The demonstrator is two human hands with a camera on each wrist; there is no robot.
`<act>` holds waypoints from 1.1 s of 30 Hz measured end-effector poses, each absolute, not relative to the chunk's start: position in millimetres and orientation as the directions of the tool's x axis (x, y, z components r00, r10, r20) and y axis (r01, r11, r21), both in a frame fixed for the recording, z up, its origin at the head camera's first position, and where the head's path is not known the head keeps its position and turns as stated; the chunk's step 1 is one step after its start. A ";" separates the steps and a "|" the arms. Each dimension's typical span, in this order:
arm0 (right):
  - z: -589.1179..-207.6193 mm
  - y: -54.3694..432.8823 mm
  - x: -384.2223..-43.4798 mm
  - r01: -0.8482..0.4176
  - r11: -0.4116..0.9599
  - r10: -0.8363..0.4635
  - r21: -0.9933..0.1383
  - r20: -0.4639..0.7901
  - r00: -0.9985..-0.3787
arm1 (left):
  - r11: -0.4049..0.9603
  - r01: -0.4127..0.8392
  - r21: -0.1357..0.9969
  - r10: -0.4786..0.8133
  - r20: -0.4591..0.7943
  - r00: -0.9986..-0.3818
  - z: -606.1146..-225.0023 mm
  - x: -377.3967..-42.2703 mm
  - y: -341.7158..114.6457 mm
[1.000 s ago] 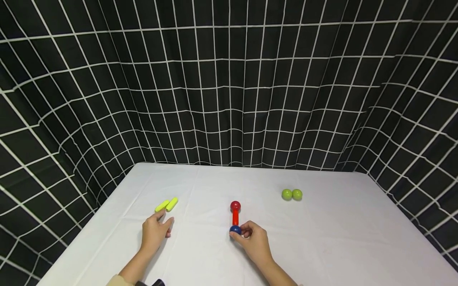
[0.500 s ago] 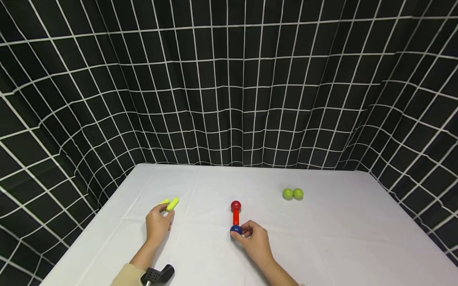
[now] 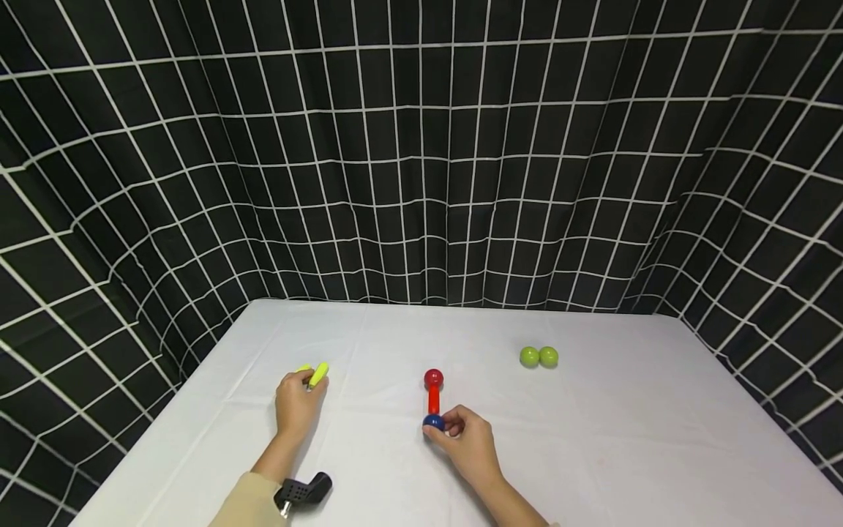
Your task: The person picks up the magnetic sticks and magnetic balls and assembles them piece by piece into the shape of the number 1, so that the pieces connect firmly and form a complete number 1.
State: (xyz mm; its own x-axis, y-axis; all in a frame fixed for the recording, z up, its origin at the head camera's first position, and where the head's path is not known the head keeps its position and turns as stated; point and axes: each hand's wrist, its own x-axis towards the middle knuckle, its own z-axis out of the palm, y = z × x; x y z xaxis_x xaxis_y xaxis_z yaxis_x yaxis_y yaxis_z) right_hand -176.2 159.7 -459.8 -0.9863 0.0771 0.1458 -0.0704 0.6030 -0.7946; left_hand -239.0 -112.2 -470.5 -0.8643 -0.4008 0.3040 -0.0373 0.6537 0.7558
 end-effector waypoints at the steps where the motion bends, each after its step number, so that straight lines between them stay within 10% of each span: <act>1: -459.4 159.9 -176.0 -0.068 0.600 0.078 -0.797 0.143 -0.987 | 0.657 -0.039 0.753 -0.400 0.305 -0.864 -470.6 -239.4 -111.7; 33: -457.1 159.1 -174.1 -0.058 0.612 0.087 -0.789 0.140 -0.986 | 0.774 -0.087 0.627 -0.206 0.119 -0.971 -446.1 -226.5 -105.4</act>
